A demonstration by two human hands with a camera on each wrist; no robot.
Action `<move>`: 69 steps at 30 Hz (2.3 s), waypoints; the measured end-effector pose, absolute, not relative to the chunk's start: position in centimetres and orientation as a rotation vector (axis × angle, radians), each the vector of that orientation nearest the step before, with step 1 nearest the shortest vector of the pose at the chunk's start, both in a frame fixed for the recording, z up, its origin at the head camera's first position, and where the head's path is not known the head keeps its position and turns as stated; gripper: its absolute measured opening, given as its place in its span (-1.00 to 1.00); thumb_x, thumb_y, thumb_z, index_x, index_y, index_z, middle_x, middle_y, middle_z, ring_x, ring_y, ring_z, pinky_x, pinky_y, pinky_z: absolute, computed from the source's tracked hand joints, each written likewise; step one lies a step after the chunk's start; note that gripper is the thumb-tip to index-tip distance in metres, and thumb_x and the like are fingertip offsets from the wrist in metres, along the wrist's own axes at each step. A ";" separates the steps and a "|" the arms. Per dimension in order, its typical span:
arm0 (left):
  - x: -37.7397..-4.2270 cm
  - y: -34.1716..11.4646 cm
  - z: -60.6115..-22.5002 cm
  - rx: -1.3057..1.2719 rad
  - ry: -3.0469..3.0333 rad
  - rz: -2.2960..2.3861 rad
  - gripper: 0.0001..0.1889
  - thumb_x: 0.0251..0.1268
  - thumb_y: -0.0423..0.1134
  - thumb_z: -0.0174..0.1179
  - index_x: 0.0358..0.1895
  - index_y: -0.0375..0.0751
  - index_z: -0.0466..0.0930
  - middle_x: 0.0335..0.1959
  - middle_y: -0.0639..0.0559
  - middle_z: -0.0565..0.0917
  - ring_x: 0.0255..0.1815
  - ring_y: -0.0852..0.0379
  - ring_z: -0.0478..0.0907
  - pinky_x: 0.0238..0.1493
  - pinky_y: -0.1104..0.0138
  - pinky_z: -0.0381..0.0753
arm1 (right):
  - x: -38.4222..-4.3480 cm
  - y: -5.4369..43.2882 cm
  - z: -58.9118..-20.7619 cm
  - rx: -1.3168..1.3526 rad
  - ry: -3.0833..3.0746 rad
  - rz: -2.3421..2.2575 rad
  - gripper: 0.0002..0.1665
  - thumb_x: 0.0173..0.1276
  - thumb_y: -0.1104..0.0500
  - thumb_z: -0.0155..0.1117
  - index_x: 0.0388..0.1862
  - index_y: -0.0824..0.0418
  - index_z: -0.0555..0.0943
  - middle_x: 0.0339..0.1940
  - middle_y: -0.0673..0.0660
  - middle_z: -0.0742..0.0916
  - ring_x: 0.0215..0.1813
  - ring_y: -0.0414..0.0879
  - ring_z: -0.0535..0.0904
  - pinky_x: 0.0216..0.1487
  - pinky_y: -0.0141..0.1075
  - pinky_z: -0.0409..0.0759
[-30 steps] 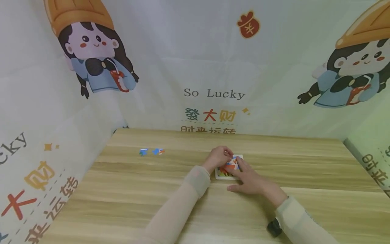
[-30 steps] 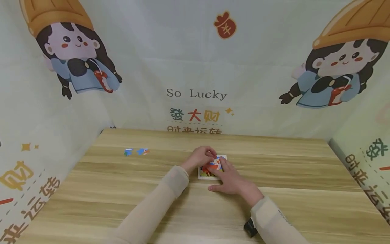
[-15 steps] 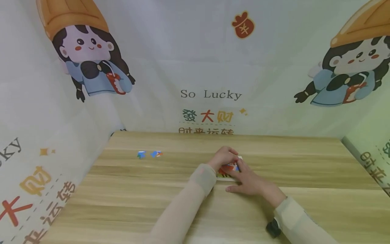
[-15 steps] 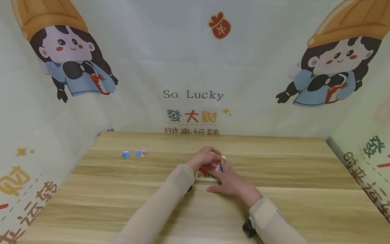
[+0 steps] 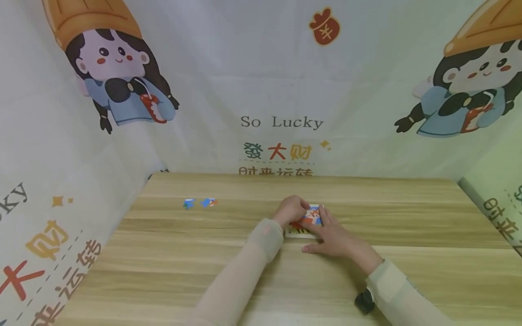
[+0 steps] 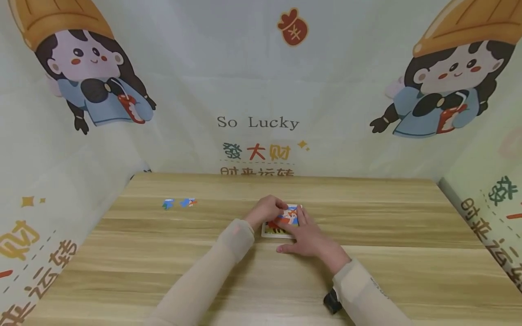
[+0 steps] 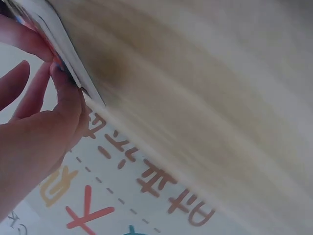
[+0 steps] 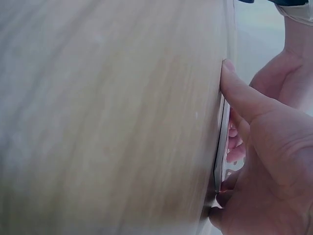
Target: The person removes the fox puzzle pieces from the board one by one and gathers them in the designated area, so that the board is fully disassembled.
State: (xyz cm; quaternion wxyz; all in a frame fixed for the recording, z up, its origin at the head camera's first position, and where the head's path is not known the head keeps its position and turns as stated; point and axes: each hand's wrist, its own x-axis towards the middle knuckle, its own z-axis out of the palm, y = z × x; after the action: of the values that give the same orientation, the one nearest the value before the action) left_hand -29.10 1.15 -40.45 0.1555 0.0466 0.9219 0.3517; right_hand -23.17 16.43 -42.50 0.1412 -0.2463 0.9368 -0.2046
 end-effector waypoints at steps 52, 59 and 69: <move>-30.3 3.1 -41.0 -0.040 2.675 1.119 -0.79 0.27 -0.32 0.29 -0.04 -0.21 0.71 -0.20 -0.02 0.79 -0.20 0.11 0.68 -0.16 0.41 0.61 | -23.7 16.8 -43.2 -0.822 2.700 -0.661 -0.12 0.35 -0.17 0.32 0.53 0.14 0.29 0.52 0.69 -0.13 0.58 0.53 -0.30 0.50 0.43 -0.13; -30.8 1.3 -41.1 -0.126 2.594 1.349 -0.81 0.28 -0.36 0.27 -0.07 -0.20 0.70 -0.29 -0.05 0.75 -0.42 0.20 0.54 -0.40 0.48 0.43 | -23.5 16.6 -43.1 -0.799 2.696 -0.652 -0.11 0.36 -0.19 0.30 0.56 0.07 0.25 0.53 0.68 -0.16 0.58 0.54 -0.30 0.49 0.45 -0.10; -32.0 -4.5 -39.9 -0.156 2.518 1.557 -0.77 0.33 -0.37 0.25 0.02 -0.29 0.66 -0.12 -0.19 0.76 -0.24 0.08 0.70 -0.08 0.31 0.66 | -23.5 16.8 -42.9 -0.756 2.705 -0.613 -0.08 0.35 -0.23 0.29 0.59 -0.06 0.19 0.54 0.66 -0.17 0.57 0.57 -0.28 0.41 0.53 -0.02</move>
State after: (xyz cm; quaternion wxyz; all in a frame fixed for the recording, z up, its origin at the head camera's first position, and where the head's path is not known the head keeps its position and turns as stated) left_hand -32.00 -4.53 -39.87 0.0885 -0.0525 0.8461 0.5231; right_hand -23.54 16.83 -42.90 0.1330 -0.2606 0.9326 -0.2115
